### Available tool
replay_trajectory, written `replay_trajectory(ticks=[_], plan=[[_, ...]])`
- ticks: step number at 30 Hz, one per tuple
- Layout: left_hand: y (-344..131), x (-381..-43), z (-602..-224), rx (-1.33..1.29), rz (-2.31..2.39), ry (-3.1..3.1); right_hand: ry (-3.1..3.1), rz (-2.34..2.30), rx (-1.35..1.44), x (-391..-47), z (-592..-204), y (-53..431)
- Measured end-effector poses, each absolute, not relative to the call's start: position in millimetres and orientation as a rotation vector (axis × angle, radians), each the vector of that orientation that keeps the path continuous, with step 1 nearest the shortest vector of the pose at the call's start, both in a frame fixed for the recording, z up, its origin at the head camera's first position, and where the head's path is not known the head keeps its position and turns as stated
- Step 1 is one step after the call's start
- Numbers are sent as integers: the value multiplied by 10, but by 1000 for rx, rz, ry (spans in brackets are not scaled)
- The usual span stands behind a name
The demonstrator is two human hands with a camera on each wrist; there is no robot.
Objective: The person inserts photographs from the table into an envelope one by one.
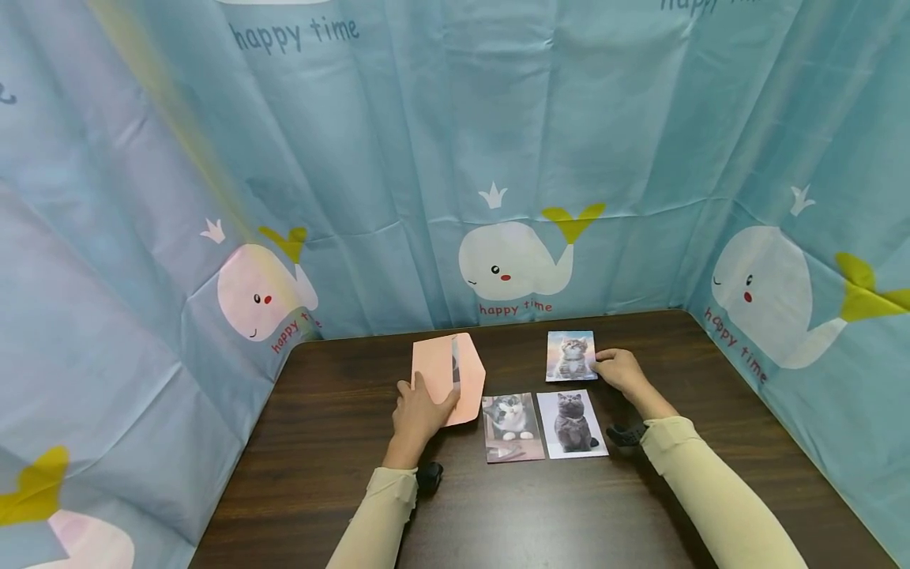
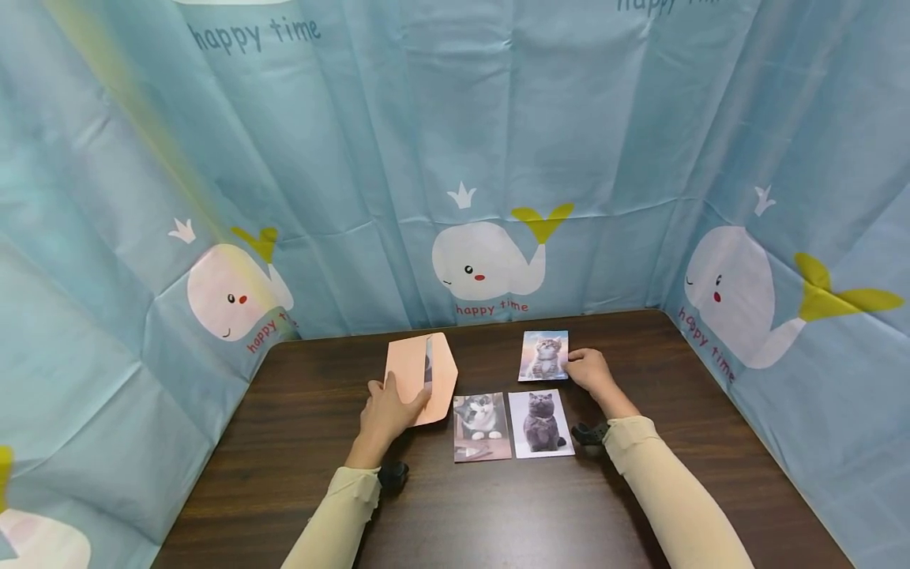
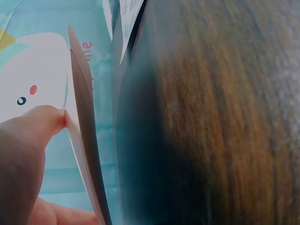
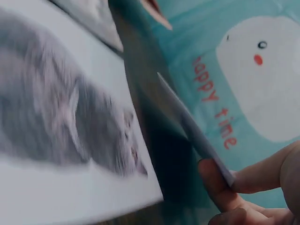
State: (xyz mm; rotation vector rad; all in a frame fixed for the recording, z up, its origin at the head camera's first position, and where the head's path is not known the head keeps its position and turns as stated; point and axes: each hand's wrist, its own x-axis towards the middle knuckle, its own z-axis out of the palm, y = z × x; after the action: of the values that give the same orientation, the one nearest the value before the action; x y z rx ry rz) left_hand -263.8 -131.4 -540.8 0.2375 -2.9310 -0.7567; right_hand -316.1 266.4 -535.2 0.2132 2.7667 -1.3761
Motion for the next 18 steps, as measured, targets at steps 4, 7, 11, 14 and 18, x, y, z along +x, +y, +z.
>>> replay_trajectory(ticks=[4,7,11,14,18], plan=[[-1315,-2646,-5405,238,-747,-2932,2632,-1579,243,-3154,-5320,2520],[-1311,-2647,-5403,240,-746,-2935,2578,-1644,232,-3142,-5287,2400],[-1298,-2658,-5400,235,-747,-2934,2573,-1661,153,-3129,-5231,2217],[-1284,-2665,-5397,232,-747,-2930,2568,-1687,110,-3118,-5191,2075],[-1264,-2665,-5399,231,-745,-2942,2602,-1668,70,-3093,-5170,1910]])
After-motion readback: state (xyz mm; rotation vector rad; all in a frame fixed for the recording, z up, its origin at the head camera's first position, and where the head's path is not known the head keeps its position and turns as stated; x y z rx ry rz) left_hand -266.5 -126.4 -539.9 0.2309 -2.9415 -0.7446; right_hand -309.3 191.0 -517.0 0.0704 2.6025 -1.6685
